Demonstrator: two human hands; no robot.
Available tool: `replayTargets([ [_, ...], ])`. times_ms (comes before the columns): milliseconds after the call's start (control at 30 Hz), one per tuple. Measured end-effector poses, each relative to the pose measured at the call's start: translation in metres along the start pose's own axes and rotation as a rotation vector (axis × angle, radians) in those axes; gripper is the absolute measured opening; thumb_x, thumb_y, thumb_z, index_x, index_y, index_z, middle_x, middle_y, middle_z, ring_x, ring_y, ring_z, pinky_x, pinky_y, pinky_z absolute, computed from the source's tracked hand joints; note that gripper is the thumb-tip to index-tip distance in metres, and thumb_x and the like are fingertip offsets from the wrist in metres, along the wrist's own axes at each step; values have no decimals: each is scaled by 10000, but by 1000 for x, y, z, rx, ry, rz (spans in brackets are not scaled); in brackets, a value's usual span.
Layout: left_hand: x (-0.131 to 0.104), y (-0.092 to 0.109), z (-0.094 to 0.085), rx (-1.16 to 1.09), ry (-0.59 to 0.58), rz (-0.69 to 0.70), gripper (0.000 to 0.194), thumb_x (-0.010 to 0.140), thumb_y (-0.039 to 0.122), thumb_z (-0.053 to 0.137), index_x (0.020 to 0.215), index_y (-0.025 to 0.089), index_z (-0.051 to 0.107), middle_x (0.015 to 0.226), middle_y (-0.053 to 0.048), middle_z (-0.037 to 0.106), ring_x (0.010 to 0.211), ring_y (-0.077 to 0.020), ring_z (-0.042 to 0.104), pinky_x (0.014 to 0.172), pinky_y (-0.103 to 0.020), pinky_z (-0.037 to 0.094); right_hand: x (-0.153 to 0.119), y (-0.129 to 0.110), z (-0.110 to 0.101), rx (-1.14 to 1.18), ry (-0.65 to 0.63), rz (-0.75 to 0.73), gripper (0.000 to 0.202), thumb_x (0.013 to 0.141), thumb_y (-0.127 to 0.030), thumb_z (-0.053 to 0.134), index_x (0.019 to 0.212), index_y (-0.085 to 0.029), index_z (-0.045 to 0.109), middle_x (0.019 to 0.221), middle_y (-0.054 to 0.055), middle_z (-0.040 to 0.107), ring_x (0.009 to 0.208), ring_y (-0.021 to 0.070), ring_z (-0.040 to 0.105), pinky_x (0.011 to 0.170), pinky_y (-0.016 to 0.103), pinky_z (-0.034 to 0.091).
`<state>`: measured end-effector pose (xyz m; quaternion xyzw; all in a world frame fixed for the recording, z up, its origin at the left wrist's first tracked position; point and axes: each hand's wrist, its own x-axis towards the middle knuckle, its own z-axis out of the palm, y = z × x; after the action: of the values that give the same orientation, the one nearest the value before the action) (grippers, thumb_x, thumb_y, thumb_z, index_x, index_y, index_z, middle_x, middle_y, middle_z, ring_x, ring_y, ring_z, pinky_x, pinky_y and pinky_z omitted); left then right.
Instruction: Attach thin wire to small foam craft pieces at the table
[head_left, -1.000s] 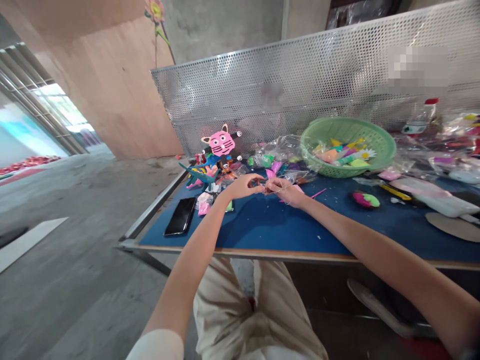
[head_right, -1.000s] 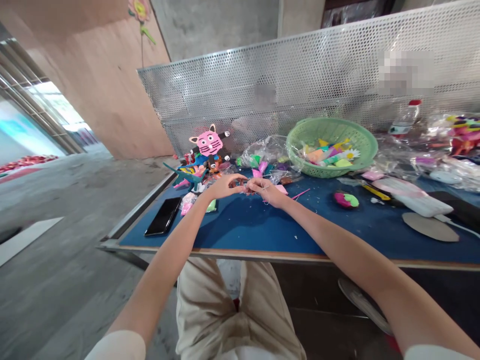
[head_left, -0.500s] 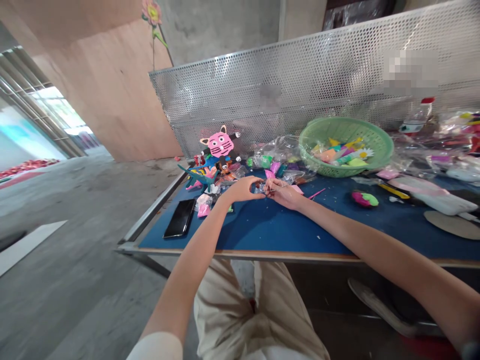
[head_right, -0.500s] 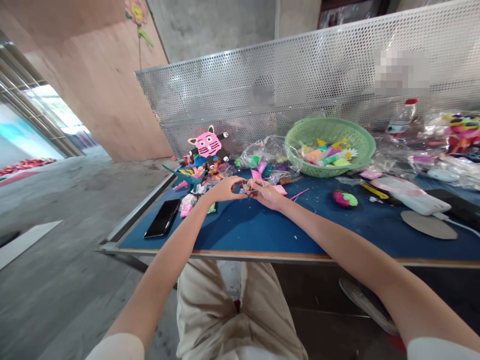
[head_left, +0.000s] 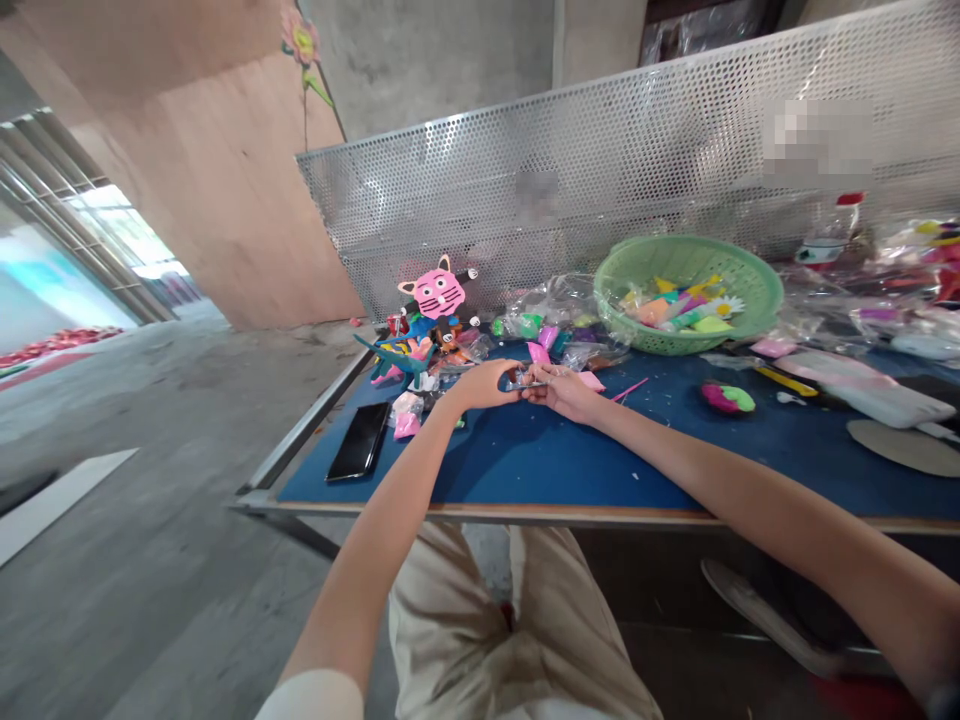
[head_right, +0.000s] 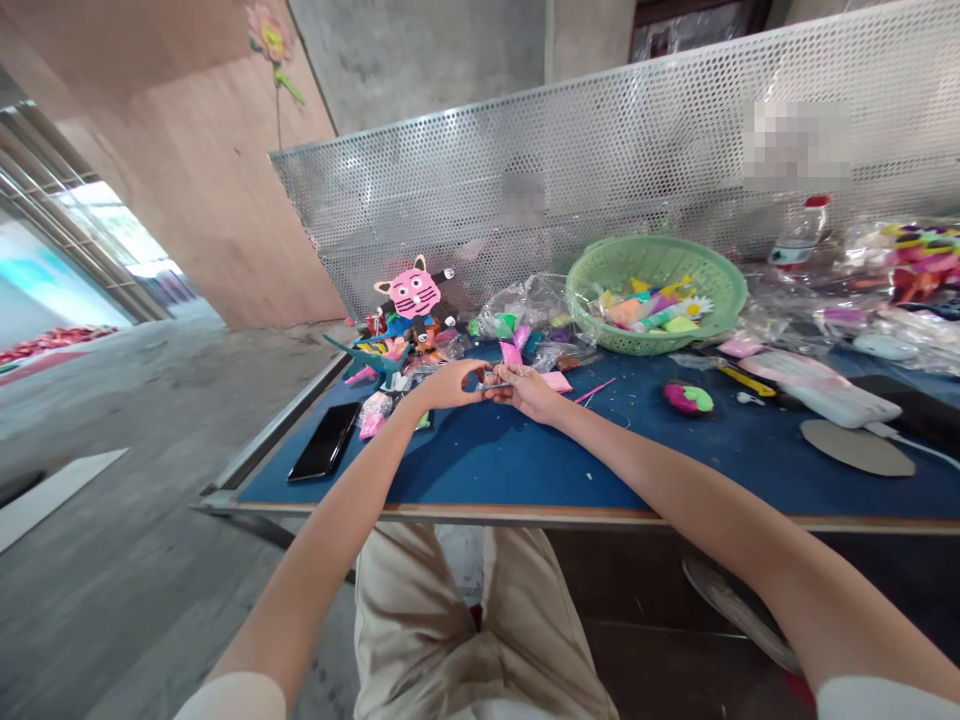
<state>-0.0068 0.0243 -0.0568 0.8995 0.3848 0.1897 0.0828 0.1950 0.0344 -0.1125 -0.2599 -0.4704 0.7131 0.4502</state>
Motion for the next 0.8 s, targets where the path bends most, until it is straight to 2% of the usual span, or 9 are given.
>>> replayTargets([
  [133, 0, -1, 0, -45, -21, -1, 533, 843, 420, 660, 1317, 189, 587, 1161, -76, 723, 863, -193, 673, 789, -316, 515, -1, 0, 5, 25, 6, -9, 294, 807, -408, 807, 793, -195, 605, 770, -9, 690, 649, 122, 672, 658, 273, 545],
  [300, -1, 0, -1, -8, -12, -34, 504, 846, 424, 648, 1299, 211, 590, 1128, -58, 727, 805, -183, 663, 749, -312, 495, -4, -1, 11, 88, -57, -54, 418, 668, -455, 900, 748, -200, 578, 734, -50, 631, 655, 114, 649, 672, 264, 535],
  [400, -2, -3, -2, -37, 21, -73, 628, 799, 415, 705, 1365, 212, 524, 1227, -75, 691, 803, -178, 662, 762, -323, 504, -4, -2, 9, 34, -73, -79, 417, 665, -474, 899, 763, -200, 600, 790, -36, 654, 674, 108, 651, 653, 246, 506],
  [500, -4, -7, -3, -128, 75, -85, 704, 766, 466, 745, 1361, 188, 491, 1338, -123, 613, 785, -160, 646, 763, -328, 520, -3, -3, 4, 12, -9, -101, 389, 689, -483, 883, 801, -211, 628, 857, -26, 676, 711, 114, 671, 683, 258, 507],
  [633, -3, -5, -3, -246, 93, -47, 512, 858, 520, 654, 1229, 178, 568, 1254, -109, 643, 785, -151, 638, 745, -306, 518, -4, -5, 2, 9, 76, -110, 410, 647, -494, 900, 831, -224, 653, 879, -17, 687, 716, 121, 654, 686, 273, 510],
  [800, 3, 5, 1, -297, 95, -10, 330, 915, 458, 615, 1072, 174, 673, 1022, -56, 730, 787, -159, 640, 738, -283, 494, -8, -11, 8, -15, 67, -130, 411, 597, -465, 920, 733, -208, 630, 713, -40, 587, 633, 92, 525, 560, 225, 418],
])
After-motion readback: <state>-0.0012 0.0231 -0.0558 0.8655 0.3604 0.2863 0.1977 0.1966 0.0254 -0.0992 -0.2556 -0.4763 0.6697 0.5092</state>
